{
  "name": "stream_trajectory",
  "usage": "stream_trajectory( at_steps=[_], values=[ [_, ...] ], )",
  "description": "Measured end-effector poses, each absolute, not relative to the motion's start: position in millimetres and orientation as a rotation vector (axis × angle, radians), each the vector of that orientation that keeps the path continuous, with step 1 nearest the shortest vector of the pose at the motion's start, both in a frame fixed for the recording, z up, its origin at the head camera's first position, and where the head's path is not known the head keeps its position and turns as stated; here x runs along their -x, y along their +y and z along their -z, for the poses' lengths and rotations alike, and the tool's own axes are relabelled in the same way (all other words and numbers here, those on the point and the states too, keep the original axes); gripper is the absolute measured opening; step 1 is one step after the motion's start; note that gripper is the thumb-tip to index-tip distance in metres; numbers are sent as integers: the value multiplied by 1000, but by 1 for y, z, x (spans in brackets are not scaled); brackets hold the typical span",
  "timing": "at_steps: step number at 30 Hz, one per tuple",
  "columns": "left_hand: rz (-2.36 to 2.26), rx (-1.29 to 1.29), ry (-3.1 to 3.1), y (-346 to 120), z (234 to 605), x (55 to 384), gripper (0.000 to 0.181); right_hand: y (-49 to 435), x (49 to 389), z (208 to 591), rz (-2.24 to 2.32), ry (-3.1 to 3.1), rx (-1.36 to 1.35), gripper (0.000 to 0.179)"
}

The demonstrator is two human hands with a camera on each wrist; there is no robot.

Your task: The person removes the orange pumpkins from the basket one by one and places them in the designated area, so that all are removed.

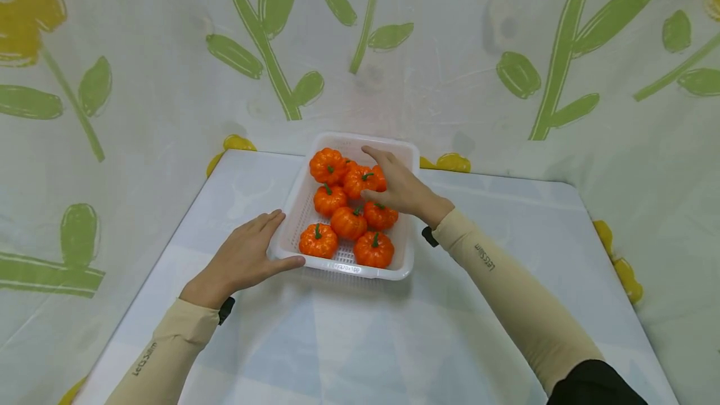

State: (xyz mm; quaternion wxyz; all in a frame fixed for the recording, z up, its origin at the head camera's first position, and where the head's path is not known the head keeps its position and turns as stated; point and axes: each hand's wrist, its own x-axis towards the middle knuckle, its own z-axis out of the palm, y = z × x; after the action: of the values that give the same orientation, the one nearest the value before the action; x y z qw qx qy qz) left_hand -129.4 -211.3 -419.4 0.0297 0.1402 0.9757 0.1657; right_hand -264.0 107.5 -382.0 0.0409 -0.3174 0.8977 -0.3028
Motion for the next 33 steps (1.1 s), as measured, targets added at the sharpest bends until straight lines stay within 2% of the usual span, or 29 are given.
stream_trajectory(
  at_steps=[12, 33],
  values=[
    [-556, -391, 2984, -210, 415, 126, 113, 89, 289, 397, 804, 2751, 906, 94],
    [-595, -383, 2972, -209, 416, 130, 113, 87, 297, 426, 745, 2721, 938, 87]
  ],
)
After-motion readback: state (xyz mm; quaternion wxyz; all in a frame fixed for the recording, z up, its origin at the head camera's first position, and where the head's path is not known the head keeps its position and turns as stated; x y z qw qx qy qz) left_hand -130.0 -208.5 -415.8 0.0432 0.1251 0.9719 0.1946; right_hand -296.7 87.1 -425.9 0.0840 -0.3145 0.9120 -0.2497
